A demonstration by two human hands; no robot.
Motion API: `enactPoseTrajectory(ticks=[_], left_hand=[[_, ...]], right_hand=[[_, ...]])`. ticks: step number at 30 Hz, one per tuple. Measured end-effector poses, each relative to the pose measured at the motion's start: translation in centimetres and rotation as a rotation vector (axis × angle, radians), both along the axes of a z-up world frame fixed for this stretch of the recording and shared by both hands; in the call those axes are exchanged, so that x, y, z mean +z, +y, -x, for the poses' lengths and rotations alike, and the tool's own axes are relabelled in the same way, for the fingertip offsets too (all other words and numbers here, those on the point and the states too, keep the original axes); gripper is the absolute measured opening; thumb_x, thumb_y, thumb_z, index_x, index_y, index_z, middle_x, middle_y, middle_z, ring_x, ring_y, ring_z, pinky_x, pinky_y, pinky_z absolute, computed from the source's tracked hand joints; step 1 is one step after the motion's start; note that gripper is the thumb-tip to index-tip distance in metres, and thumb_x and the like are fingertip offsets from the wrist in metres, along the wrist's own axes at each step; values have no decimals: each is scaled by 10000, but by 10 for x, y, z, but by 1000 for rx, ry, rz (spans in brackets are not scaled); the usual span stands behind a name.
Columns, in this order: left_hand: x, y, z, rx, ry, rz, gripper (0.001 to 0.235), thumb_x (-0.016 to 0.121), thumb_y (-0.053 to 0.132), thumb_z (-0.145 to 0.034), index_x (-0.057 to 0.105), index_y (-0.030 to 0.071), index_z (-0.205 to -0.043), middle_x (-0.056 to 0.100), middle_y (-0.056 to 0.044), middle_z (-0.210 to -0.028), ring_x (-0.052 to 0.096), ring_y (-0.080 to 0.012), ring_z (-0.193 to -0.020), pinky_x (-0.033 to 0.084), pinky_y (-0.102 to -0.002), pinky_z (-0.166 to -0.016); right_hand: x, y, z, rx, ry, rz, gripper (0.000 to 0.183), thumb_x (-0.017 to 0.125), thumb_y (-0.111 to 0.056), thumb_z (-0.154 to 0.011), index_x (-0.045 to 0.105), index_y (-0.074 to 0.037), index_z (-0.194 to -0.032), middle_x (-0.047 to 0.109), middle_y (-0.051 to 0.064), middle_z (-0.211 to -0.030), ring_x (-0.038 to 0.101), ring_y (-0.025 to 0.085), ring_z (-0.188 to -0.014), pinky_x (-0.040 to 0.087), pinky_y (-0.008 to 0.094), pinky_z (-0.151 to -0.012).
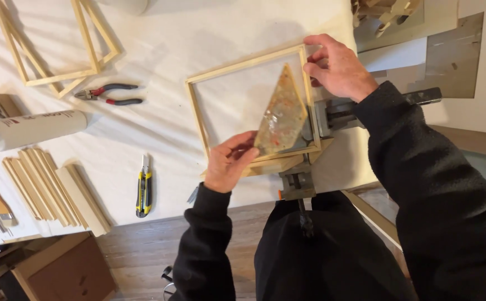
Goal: The person applies wood glue from a bottle along a wooden frame strip, then fits the strip into a corner clamp holding a partially assembled wooden frame, aligning the mitered corner against a triangular guide. They tighten the clamp screw, tap the frame with a hammer, adjust the clamp, and handle a utility knife and small fasteners at the worktable.
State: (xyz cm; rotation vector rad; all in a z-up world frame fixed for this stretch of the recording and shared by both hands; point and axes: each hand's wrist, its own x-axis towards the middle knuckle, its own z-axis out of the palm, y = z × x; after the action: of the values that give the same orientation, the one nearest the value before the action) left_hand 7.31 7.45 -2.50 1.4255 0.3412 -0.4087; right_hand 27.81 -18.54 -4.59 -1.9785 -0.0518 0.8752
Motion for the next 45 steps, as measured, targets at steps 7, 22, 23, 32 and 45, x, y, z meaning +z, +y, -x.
enactPoseTrajectory(ticks=[7, 22, 23, 32, 45], left_hand=[[1, -19, 2, -81, 74, -89, 361, 712, 69, -961, 665, -19, -1308, 760, -111, -1158, 719, -129, -1047, 599, -279, -911], [8, -30, -8, -114, 140, -267, 355, 755, 81, -903, 714, -5, -1245, 777, -86, -1111, 734, -127, -954, 610, -283, -886], [4, -30, -7, -117, 141, -266, 355, 755, 81, -903, 714, -5, -1245, 777, -86, -1111, 734, -127, -954, 610, -283, -886], [-5, -31, -4, -88, 108, -272, 339, 750, 57, -907, 709, -30, -1232, 768, -95, -1108, 713, -128, -940, 593, -295, -903], [-6, -37, -4, -75, 70, -341, 316, 730, 87, -914, 722, -15, -1213, 781, -105, -1084, 735, -142, -950, 603, -302, -909]], right_hand=[[-9, -6, 0, 0, -20, -29, 511, 607, -105, -1007, 437, -98, -1488, 665, 152, -1188, 733, 231, -954, 610, 345, -775], [-33, -14, 1, 56, -168, -37, 488, 621, -141, -1000, 461, -60, -1454, 705, 158, -1123, 741, 234, -918, 649, 350, -775], [-30, -16, 2, 53, -166, -36, 488, 621, -141, -1000, 461, -60, -1454, 705, 158, -1123, 741, 234, -918, 649, 350, -775], [-31, -20, 5, 125, -236, 53, 459, 621, -176, -1026, 461, -47, -1436, 744, 177, -1017, 757, 271, -864, 628, 382, -781], [-28, -24, 21, 185, -197, 65, 585, 557, -116, -1034, 255, -59, -1531, 737, 180, -1028, 735, 322, -846, 601, 422, -782]])
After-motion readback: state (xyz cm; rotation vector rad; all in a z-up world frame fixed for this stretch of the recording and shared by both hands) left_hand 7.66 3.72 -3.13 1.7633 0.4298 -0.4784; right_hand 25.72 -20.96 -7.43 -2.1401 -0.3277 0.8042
